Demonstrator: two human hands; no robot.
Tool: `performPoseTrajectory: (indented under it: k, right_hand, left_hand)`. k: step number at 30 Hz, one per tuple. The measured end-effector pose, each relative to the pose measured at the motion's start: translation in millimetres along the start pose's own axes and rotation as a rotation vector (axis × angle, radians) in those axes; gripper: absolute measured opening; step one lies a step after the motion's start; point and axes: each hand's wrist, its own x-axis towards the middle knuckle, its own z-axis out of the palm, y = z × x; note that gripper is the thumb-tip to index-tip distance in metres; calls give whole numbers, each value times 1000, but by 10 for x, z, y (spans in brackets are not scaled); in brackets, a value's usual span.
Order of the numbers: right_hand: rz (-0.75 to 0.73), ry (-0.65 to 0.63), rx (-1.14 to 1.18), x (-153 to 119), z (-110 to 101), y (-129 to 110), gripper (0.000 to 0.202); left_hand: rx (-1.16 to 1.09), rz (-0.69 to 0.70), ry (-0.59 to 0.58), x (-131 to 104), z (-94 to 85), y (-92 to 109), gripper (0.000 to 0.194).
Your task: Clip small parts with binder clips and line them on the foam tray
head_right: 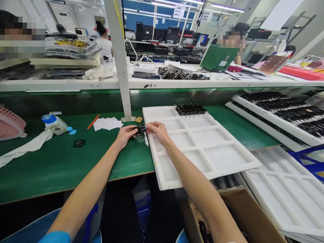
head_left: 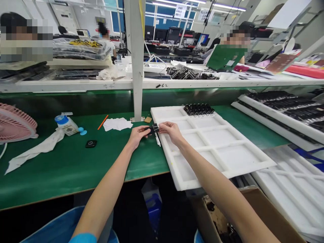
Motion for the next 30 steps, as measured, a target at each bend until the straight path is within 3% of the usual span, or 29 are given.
performPoseTrajectory:
  k: [14, 18, 22, 25, 28, 30]
  right_hand:
    - [-20, -52, -24, 17, 10, 21, 54]
    - [-24, -34, -32, 21, 95, 11, 55]
    - [-85, 5, -303, -189, 133, -230, 49]
    - [-324, 210, -507, -532, -292, -513, 44]
    - [-604, 743, -489, -1173, -1197, -612, 41]
    - [-664, 1141, -480, -1747, -1864, -477, 39]
  left_hand:
    - [49, 6, 30, -7, 12, 17, 50]
    - [66, 15, 51, 11, 27, 47, 53]
    - [57, 3, 98, 6, 40, 92, 59]
    - [-27, 20, 125, 62, 34, 118, 58]
    - [-98, -2, 124, 177, 23, 115, 57]
    - [-118, -16, 122, 231, 19, 107, 53]
